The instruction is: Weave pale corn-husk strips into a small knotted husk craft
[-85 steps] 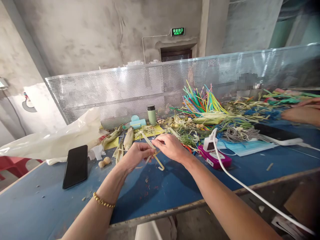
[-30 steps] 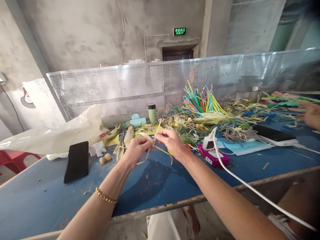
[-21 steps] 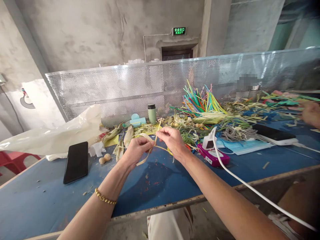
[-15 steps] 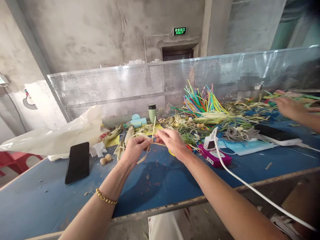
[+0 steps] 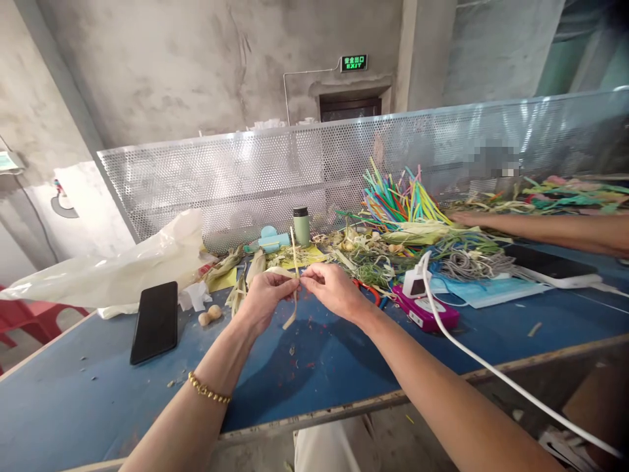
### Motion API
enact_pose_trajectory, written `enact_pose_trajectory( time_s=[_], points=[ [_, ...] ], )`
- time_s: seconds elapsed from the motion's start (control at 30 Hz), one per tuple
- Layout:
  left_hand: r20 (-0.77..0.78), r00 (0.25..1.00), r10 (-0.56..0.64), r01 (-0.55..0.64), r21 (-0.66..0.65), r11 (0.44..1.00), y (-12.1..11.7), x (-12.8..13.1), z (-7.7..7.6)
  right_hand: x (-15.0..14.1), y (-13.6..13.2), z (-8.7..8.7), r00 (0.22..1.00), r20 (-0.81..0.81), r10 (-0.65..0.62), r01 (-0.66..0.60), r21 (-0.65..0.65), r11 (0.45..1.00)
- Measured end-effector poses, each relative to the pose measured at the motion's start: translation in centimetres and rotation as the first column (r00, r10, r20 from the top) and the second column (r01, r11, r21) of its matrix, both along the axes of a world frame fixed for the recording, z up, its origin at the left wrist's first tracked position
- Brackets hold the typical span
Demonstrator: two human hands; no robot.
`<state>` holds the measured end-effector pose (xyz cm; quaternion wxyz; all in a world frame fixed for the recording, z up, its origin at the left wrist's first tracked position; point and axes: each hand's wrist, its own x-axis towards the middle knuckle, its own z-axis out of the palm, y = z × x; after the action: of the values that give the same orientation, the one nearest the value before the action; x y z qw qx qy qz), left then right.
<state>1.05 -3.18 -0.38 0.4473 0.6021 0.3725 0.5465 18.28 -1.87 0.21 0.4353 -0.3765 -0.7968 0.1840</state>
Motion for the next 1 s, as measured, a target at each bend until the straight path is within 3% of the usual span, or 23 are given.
enact_pose_trajectory(
  time_s=[0.07,0.13,0.2,0.23,0.3,0.4,0.63,1.0],
  points=[
    [0.042,0.999,-0.004,0.005,-0.028,1.0,0.1,0.0,0.0,0.0,-0.1,0.0,0.995,0.013,-0.101,0.098,0.151,0.984],
    [0.081,0.996,0.026,-0.023,-0.047,0.999,0.2,-0.1,-0.1,0.0,-0.4,0.0,0.967,-0.001,-0.256,0.24,0.347,0.906],
    [0.109,0.989,0.095,-0.091,-0.045,0.995,0.3,-0.1,-0.1,-0.1,-0.8,0.1,0.942,-0.019,-0.334,0.306,0.455,0.836],
    [0.12,0.984,0.132,-0.129,-0.037,0.991,0.4,-0.2,-0.1,-0.2,-0.9,0.0,0.95,-0.008,-0.312,0.282,0.452,0.846],
    [0.139,0.975,0.173,-0.172,-0.018,0.985,0.5,-0.2,-0.1,-0.6,-1.0,-0.2,0.983,0.045,-0.177,0.151,0.345,0.926],
    [0.152,0.979,0.134,-0.135,-0.008,0.991,0.5,-0.1,-0.1,-1.3,-1.0,-0.8,0.997,0.072,-0.034,0.022,0.162,0.987],
    [0.15,0.985,0.083,-0.086,0.014,0.996,0.2,0.2,-0.1,-1.4,-0.9,-1.0,0.997,0.03,-0.072,0.067,0.138,0.988],
    [0.199,0.973,0.116,-0.121,0.017,0.992,0.2,0.2,0.1,-1.5,-1.2,-0.6,0.997,0.054,-0.049,0.044,0.081,0.996]
  ],
)
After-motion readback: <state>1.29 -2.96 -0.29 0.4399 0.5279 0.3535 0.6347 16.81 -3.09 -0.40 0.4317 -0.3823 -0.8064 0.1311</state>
